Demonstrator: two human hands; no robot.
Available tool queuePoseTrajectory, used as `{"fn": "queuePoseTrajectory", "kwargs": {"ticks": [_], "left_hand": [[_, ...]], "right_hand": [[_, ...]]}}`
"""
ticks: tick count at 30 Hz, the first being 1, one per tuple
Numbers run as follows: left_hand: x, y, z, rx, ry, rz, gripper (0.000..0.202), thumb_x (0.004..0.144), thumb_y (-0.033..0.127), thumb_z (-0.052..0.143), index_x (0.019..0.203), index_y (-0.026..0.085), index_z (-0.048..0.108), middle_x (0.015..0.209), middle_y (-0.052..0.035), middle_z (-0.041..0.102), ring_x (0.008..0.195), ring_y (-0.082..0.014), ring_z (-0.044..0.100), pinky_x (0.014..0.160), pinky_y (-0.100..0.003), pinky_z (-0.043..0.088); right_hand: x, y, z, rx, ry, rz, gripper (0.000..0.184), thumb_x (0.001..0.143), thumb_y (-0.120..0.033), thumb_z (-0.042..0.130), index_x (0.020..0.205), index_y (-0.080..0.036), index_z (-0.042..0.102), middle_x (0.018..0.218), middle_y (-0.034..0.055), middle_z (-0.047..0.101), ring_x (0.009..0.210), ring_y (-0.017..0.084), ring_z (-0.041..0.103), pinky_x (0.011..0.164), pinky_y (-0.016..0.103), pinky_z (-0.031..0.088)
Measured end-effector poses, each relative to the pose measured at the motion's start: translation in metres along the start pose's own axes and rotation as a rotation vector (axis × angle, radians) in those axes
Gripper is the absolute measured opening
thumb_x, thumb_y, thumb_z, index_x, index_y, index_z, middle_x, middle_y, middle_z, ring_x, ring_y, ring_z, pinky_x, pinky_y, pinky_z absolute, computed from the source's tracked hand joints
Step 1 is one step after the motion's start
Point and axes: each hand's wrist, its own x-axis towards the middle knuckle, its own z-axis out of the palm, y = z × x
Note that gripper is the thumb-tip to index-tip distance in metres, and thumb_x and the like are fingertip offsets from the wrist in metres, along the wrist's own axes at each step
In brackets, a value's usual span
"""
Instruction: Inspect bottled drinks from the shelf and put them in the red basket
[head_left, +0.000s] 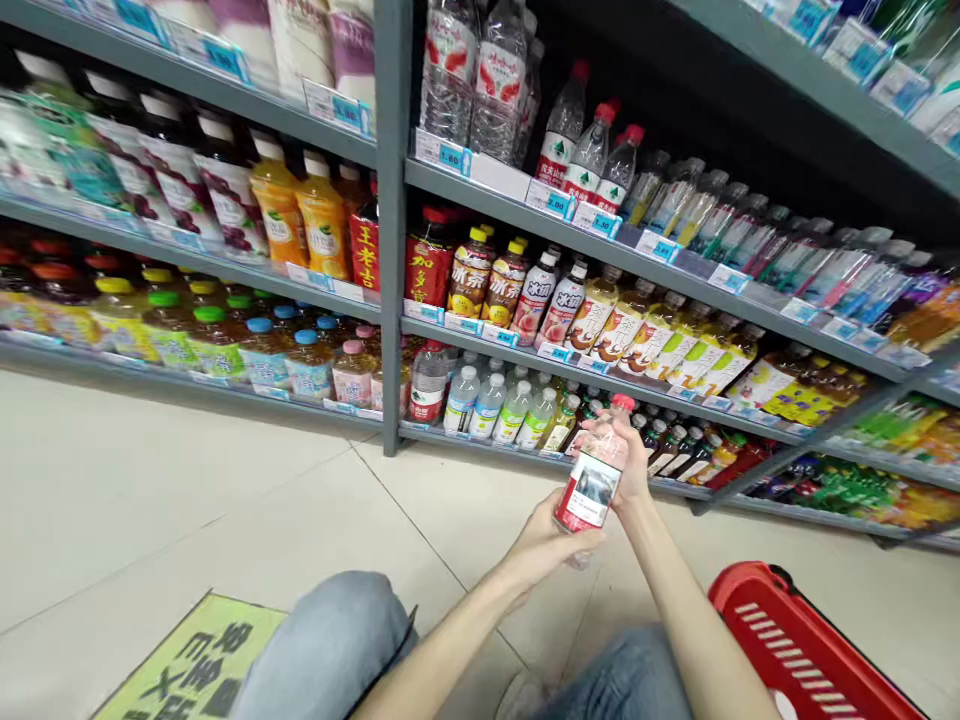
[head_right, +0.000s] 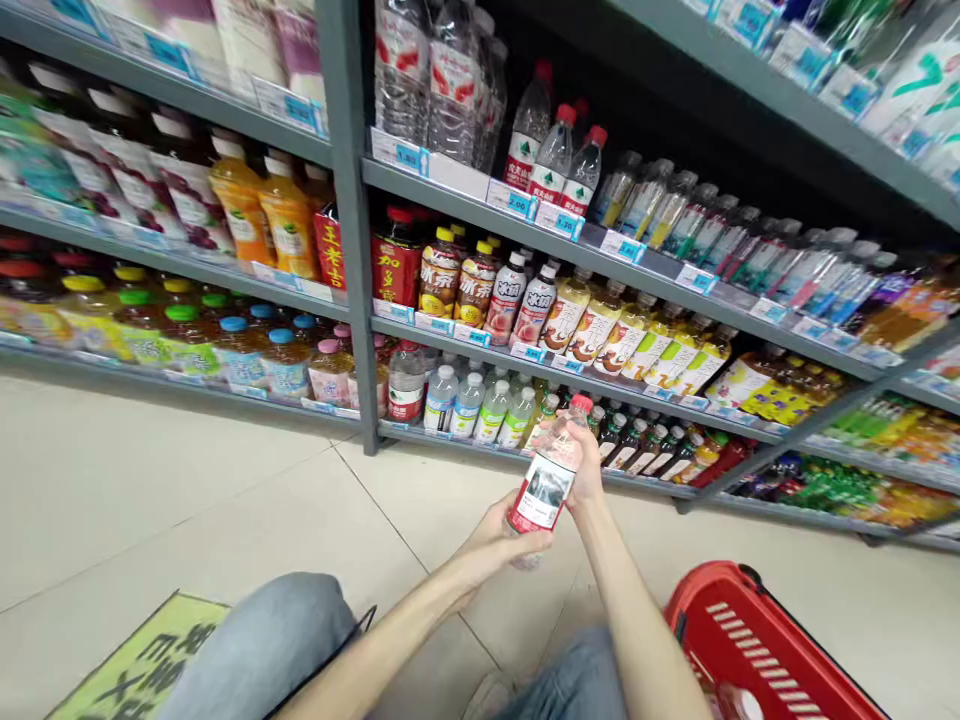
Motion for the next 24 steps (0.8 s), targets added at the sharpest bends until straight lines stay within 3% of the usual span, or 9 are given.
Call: {"fn": "queuePoseTrajectory", "kwargs": {"ticks": [3, 6, 9, 12, 14, 16, 20, 22, 24], "left_hand": [[-0.011, 0.005, -0.001, -0.132, -0.326, -0.084, 0.060, 0.065, 0.037, 0.088, 0.113, 0.015, 0.059, 0.104, -0.0127, 0.069, 0.077, -0.0191, 0.068, 0.055, -0.023, 0.046], [-0.016, 0.003, 0.002, -0.162, -0.430, -0.096, 0.053, 0.067, 0.039, 0.085, 0.108, 0.016, 0.061, 0.107, -0.0127, 0.068, 0.082, -0.0218, 0.069, 0.052, -0.023, 0.045], [-0.013, -0.006, 0.007, -0.089, -0.295, -0.035, 0.046, 0.066, 0.033, 0.084, 0.100, 0.015, 0.060, 0.093, -0.0077, 0.067, 0.074, -0.0178, 0.066, 0.059, -0.025, 0.047], [-0.008, -0.017, 0.009, 0.159, 0.004, 0.057, 0.041, 0.068, 0.029, 0.079, 0.099, 0.017, 0.055, 0.082, -0.0022, 0.065, 0.065, -0.0145, 0.059, 0.060, -0.026, 0.044], [-0.004, -0.024, 0.007, 0.431, 0.220, 0.117, 0.040, 0.067, 0.025, 0.077, 0.098, 0.019, 0.053, 0.079, -0.0004, 0.064, 0.065, -0.0150, 0.056, 0.060, -0.027, 0.041], [-0.002, -0.029, 0.004, 0.643, 0.331, 0.143, 0.039, 0.066, 0.023, 0.076, 0.096, 0.020, 0.051, 0.079, -0.0001, 0.064, 0.068, -0.0166, 0.056, 0.062, -0.028, 0.040], [-0.002, -0.028, 0.002, 0.675, 0.279, 0.186, 0.042, 0.064, 0.023, 0.078, 0.095, 0.021, 0.050, 0.078, 0.0010, 0.062, 0.068, -0.0164, 0.056, 0.061, -0.027, 0.040], [-0.003, -0.021, 0.001, 0.495, 0.164, 0.163, 0.047, 0.063, 0.024, 0.081, 0.099, 0.020, 0.051, 0.079, 0.0009, 0.062, 0.067, -0.0151, 0.056, 0.059, -0.026, 0.042], [-0.005, -0.011, 0.000, 0.244, -0.039, 0.066, 0.054, 0.063, 0.028, 0.084, 0.106, 0.019, 0.053, 0.088, -0.0027, 0.065, 0.069, -0.0154, 0.059, 0.055, -0.024, 0.043]], "right_hand": [[-0.006, -0.003, 0.001, 0.098, -0.146, -0.006, 0.037, 0.067, -0.044, 0.068, 0.097, -0.022, 0.065, 0.079, 0.0019, 0.070, 0.058, 0.018, 0.063, 0.050, 0.032, 0.055], [-0.011, -0.007, 0.005, 0.100, -0.240, -0.011, 0.039, 0.069, -0.047, 0.066, 0.099, -0.023, 0.066, 0.082, 0.0021, 0.070, 0.060, 0.017, 0.063, 0.051, 0.032, 0.056], [-0.011, -0.009, 0.008, -0.030, -0.201, -0.011, 0.042, 0.071, -0.048, 0.070, 0.102, -0.020, 0.068, 0.090, 0.0060, 0.073, 0.070, 0.021, 0.068, 0.057, 0.034, 0.059], [-0.005, -0.003, 0.004, -0.264, -0.019, -0.016, 0.043, 0.068, -0.041, 0.082, 0.100, -0.016, 0.069, 0.094, 0.0084, 0.074, 0.075, 0.021, 0.071, 0.062, 0.032, 0.060], [0.001, 0.003, -0.002, -0.360, 0.107, -0.006, 0.042, 0.061, -0.034, 0.089, 0.092, -0.016, 0.068, 0.084, 0.0062, 0.073, 0.071, 0.020, 0.071, 0.061, 0.029, 0.058], [0.006, 0.008, -0.010, -0.360, 0.173, 0.024, 0.039, 0.056, -0.029, 0.091, 0.083, -0.016, 0.066, 0.072, 0.0027, 0.069, 0.066, 0.019, 0.070, 0.058, 0.027, 0.056], [0.009, 0.006, -0.017, -0.287, 0.146, 0.063, 0.032, 0.057, -0.021, 0.087, 0.080, -0.016, 0.065, 0.067, 0.0014, 0.068, 0.062, 0.019, 0.069, 0.055, 0.028, 0.055], [0.007, 0.000, -0.016, -0.209, 0.090, 0.053, 0.031, 0.058, -0.020, 0.085, 0.082, -0.017, 0.065, 0.069, 0.0011, 0.068, 0.062, 0.019, 0.068, 0.057, 0.029, 0.056], [0.003, -0.007, -0.013, -0.075, -0.008, 0.041, 0.030, 0.058, -0.021, 0.081, 0.083, -0.018, 0.065, 0.071, -0.0002, 0.068, 0.061, 0.017, 0.067, 0.059, 0.031, 0.057]]}}
